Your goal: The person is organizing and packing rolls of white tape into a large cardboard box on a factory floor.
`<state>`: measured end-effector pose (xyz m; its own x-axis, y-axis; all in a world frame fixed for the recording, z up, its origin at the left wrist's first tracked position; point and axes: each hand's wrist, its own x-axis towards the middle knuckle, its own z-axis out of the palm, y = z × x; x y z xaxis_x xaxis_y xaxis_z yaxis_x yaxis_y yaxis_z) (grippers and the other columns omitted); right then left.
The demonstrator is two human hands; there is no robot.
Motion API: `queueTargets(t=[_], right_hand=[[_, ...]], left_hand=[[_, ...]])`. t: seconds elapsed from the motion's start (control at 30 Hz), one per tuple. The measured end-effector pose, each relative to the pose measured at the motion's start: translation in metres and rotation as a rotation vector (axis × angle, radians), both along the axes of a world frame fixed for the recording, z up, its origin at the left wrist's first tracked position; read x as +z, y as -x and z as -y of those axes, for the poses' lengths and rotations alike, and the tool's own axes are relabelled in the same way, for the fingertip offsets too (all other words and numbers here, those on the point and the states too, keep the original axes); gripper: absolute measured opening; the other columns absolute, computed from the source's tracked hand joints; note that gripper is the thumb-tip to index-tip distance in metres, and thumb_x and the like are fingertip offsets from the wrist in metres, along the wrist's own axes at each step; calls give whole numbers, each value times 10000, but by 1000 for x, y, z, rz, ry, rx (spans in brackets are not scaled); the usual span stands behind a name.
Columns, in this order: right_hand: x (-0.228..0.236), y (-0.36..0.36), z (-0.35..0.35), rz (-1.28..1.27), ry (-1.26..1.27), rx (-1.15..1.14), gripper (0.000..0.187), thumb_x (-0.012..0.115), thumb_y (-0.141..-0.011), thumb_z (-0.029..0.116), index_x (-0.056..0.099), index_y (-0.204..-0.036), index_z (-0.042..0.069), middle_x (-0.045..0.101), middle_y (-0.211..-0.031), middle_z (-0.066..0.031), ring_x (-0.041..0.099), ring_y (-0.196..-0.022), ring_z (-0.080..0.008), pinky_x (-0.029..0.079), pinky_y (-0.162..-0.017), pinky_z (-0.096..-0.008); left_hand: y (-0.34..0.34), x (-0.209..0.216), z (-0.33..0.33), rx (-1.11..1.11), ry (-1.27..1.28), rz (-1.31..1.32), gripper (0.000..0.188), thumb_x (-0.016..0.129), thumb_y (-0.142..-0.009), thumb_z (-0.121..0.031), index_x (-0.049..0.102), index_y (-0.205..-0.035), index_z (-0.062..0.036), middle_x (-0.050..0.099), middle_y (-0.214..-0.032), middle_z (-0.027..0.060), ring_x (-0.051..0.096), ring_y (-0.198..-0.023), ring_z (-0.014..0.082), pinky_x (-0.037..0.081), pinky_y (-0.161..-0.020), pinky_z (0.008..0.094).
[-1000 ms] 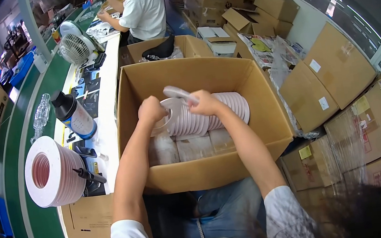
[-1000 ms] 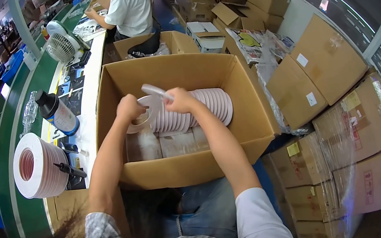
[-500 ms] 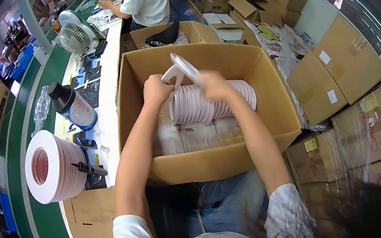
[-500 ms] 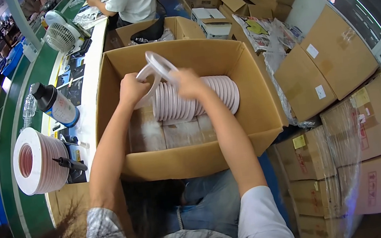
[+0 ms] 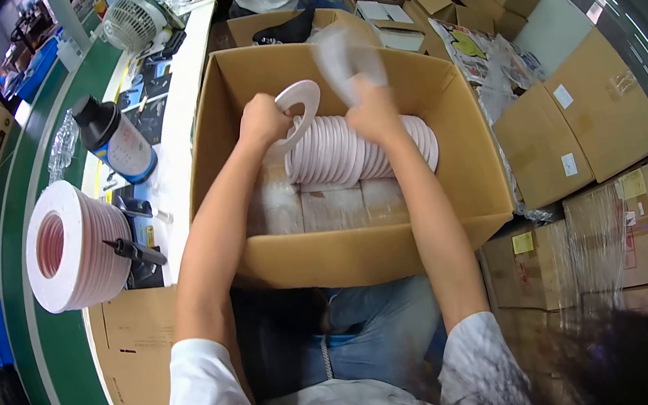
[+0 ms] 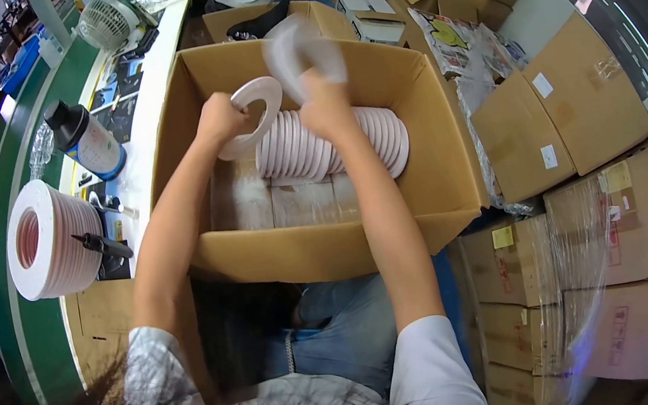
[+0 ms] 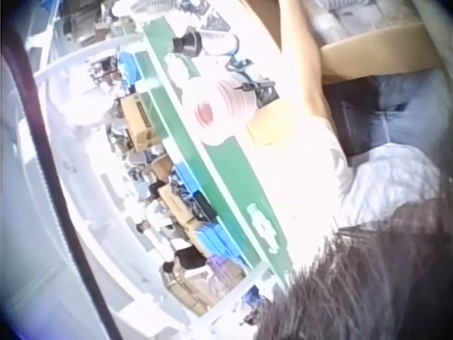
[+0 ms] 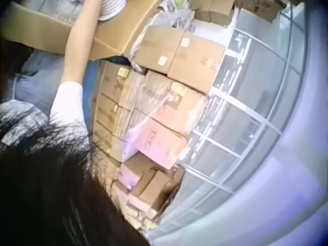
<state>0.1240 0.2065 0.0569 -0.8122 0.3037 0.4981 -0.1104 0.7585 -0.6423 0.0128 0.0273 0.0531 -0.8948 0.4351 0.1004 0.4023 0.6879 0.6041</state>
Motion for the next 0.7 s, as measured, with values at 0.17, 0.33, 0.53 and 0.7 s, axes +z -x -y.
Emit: queueTargets(t=[0.17,0.33,0.53,0.7], right_hand=[[20,0,5,-57,268,-129,181,613,-638,40,516,-791,42,570,-665,-118,559,-631,-229,452,-610,-351],[-24,-1,-7,272,-66,449,148,596,-673,-12,471,-726,47,472,-580,-42,451,-521,-129,380,-490,-284],[-17,-2,-26,48,217,217,168,578,-630,-25,462,-718,59,457,-602,-25,464,-595,-122,413,-577,-283],[-7,5,-21,96,598,296,139,569,-667,-20,471,-731,55,502,-669,-27,508,-624,-128,424,-575,-287]], left_hand=[[1,-13,18,-34,146,18,291,741,-672,-179,693,-846,49,661,-853,249,669,-810,352,530,-741,403],[-1,0,4,-9,196,-22,278,719,-697,-180,699,-872,35,667,-869,236,670,-824,345,527,-752,403],[-5,7,1,-24,56,48,263,708,-710,-189,694,-835,42,661,-828,240,665,-798,358,528,-742,394],[2,-8,18,-180,74,-48,254,708,-706,-197,695,-809,35,653,-814,249,656,-794,375,526,-739,408]])
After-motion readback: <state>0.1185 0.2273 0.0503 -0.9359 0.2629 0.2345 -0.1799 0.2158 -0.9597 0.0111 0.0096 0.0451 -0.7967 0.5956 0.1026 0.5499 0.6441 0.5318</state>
